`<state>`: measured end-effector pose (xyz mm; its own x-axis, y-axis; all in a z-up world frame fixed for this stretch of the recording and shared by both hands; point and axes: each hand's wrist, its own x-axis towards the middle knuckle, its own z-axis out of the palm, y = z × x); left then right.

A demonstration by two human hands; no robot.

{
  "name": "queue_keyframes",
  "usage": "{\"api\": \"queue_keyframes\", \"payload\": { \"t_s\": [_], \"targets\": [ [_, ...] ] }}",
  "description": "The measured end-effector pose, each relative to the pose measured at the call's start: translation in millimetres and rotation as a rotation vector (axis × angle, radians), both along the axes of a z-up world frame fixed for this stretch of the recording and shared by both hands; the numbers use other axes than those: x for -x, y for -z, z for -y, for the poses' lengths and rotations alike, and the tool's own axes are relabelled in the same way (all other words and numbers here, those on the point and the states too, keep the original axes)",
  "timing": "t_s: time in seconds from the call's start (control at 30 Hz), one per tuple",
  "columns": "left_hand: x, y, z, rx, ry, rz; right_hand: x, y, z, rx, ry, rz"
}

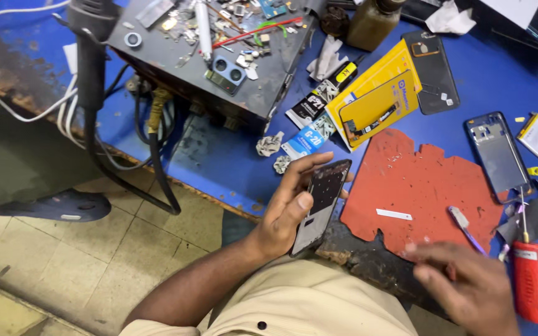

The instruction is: The person cleans the back of a disassembled smartphone using a toothbrush and a cloth. They then apply adhesive to the frame and use tweezers to place small components onto the device.

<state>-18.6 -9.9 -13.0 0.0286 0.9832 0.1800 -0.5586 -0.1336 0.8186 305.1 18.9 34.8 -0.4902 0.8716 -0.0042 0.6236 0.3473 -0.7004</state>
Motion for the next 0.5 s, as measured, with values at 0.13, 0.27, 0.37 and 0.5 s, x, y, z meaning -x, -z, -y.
{"api": "queue_keyframes", "payload": {
  "t_s": [0.13, 0.27, 0.37, 0.5],
  "targets": [
    [1.3, 5.5, 2.2, -0.014, -0.009, 0.043, -60.9, 49.0, 44.8, 0.264, -0.163, -0.36],
    [-1.3, 6.6, -0.6, -0.029, -0.026, 0.057, -94.6, 98.1, 87.9, 0.257, -0.291, -0.481],
    [-4.6, 7.1, -0.3, -0.07, -0.059, 0.127, -84.2, 134.4, 144.1, 0.28, 0.357, -0.353],
    [-7.3, 8.5, 1.7, -0.092, -0.116, 0.201, -58.6, 181.2, 127.5, 0.853, 0.461, -0.664]
  ]
}}
